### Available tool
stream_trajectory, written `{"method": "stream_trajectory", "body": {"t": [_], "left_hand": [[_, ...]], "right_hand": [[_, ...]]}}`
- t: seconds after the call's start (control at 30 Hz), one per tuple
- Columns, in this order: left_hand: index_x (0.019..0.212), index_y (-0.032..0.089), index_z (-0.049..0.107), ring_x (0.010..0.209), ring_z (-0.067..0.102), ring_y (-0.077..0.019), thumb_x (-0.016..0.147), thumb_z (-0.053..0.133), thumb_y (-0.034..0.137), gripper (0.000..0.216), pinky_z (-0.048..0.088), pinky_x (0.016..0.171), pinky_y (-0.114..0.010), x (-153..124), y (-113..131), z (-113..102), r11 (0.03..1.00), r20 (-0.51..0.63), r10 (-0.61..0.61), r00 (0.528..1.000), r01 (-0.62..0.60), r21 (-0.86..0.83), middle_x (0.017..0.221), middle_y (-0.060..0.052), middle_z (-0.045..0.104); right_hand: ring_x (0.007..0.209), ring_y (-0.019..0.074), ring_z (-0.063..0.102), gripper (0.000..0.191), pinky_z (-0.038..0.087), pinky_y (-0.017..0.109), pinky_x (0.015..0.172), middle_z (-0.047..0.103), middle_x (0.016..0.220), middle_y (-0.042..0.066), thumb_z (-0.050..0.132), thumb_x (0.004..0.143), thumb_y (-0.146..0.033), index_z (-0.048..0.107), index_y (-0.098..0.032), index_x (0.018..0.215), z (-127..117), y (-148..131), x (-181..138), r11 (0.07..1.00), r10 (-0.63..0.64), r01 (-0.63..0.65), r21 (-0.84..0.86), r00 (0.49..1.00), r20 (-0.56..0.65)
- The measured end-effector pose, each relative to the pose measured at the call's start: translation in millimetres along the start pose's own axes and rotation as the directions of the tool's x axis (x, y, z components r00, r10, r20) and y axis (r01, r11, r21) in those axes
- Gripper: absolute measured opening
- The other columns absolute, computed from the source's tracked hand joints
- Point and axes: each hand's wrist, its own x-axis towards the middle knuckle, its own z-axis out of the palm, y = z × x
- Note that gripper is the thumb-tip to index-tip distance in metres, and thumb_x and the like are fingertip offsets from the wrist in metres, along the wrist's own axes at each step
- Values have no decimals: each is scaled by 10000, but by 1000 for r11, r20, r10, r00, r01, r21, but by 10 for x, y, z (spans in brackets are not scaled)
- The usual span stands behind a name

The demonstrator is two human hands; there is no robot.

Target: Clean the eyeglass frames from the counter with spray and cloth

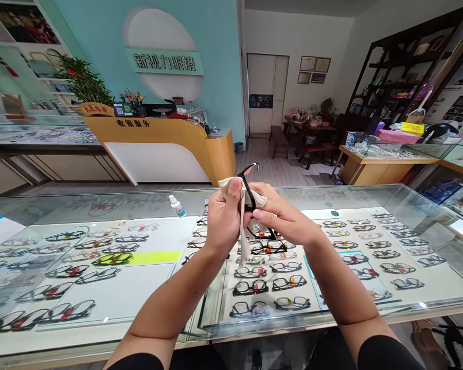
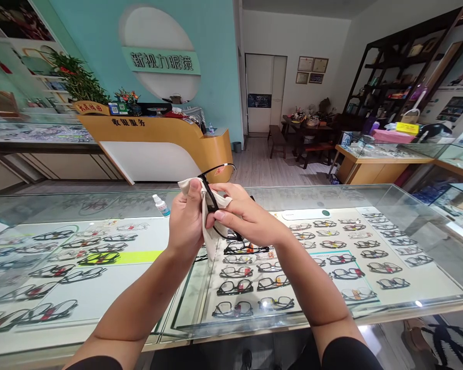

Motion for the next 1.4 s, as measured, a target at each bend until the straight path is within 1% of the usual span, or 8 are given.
{"method": "stream_trajectory", "body": {"t": [0.23,0.37,0.47,0.6,0.8,0.93,1.17,1.4], "left_hand": [[679,213,539,399,459,-109,885,760,824,682,348,418,-246,68,18,-60,1000,62,-22,998,22,-3,446,39,480],[735,188,631,482,529,-126,831,849,779,637,434,466,-253,114,79,-84,999,101,-40,994,40,6,546,6,593],[825,171,702,564,585,-148,853,864,723,576,485,535,-262,138,105,-116,998,169,-61,984,59,16,610,-14,640],[916,161,723,651,608,-149,891,870,648,509,510,614,-255,156,88,-186,998,230,-60,971,51,43,703,-30,673],[909,176,683,653,584,-136,924,866,566,431,504,599,-238,149,84,-222,997,272,-73,960,60,55,740,-23,658],[969,172,716,689,604,-137,912,887,523,394,527,638,-235,150,100,-208,997,284,-48,958,29,71,765,-22,675],[949,187,699,601,598,-137,926,884,454,326,525,591,-240,116,117,-150,997,313,11,950,-32,63,638,5,669],[922,198,659,477,541,-105,903,910,478,377,468,517,-218,96,91,-118,993,228,65,972,-85,80,531,43,621]], "right_hand": [[1571,300,455,500,266,512,1375,619,1560,93,495,1144,-559,852,-251,975,-55,-34,-5,994,30,-24,105,998,-54],[1416,300,563,487,375,472,1295,706,1316,105,553,1123,-546,843,-229,895,-75,-20,-13,969,79,-44,244,987,-137],[1138,260,647,485,526,387,1042,716,1162,93,605,1091,-572,848,-215,870,-71,17,-20,938,148,-83,337,974,-171],[827,183,617,501,510,326,756,712,1076,73,636,1064,-604,846,-195,863,-68,42,-19,888,210,-125,443,967,-147],[989,210,641,489,537,303,838,691,1218,90,683,1033,-600,847,-193,818,-66,10,6,884,204,-99,456,961,-186],[920,196,609,493,524,294,776,667,1143,87,674,1036,-606,852,-193,833,-55,31,1,885,213,-109,452,959,-185],[1106,239,623,470,537,319,953,675,1105,90,641,1071,-573,854,-220,847,-40,43,-6,908,171,-82,411,968,-184],[1203,248,607,489,515,346,1089,671,1018,80,618,1083,-586,851,-227,845,15,25,29,916,145,-71,395,977,-160]]}}
